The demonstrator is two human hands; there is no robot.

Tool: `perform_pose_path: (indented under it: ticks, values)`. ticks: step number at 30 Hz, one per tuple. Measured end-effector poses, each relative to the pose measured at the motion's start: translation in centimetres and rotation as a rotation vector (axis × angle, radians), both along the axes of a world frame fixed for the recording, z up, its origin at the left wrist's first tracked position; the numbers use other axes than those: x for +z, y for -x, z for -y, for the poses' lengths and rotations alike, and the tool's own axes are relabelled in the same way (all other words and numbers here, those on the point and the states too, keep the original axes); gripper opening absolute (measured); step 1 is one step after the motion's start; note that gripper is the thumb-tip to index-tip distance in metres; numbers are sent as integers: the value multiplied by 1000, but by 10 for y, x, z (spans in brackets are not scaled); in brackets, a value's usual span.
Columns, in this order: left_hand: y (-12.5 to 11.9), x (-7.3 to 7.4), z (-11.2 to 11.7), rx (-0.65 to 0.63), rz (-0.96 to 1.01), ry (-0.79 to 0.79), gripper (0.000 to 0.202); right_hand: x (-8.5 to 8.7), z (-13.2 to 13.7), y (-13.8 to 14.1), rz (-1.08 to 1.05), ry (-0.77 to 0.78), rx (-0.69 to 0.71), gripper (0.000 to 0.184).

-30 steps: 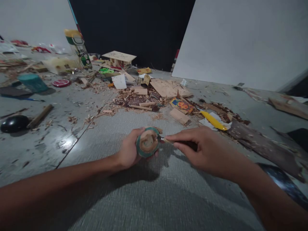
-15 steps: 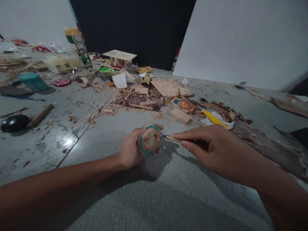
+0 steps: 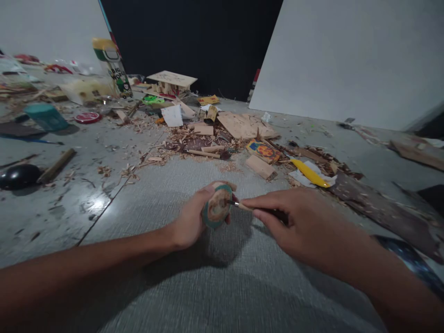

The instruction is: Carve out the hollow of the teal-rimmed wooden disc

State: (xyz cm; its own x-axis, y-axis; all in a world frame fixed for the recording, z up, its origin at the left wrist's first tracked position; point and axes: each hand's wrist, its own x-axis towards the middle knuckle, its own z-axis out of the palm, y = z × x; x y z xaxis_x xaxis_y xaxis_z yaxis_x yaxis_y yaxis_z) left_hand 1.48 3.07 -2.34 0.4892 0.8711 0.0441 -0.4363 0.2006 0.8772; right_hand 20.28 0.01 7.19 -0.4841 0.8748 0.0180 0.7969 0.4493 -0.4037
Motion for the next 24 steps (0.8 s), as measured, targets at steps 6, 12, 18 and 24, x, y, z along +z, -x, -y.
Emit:
perform_pose_path:
  ticks: [6,12,18,24]
  values:
    - [2,4,-2,-22,52,82,54,-3,0,4,-29,-18,-33,35]
    - [2,8,-3,-32,93,100,56,-3,-3,3,-68,-1,-12,35]
    - [3,8,-4,-1,118,177,54,-11,-8,-1,-100,26,-38,34]
    - [4,8,-5,-9,152,206,47,-13,-16,-6,-158,101,-50,33]
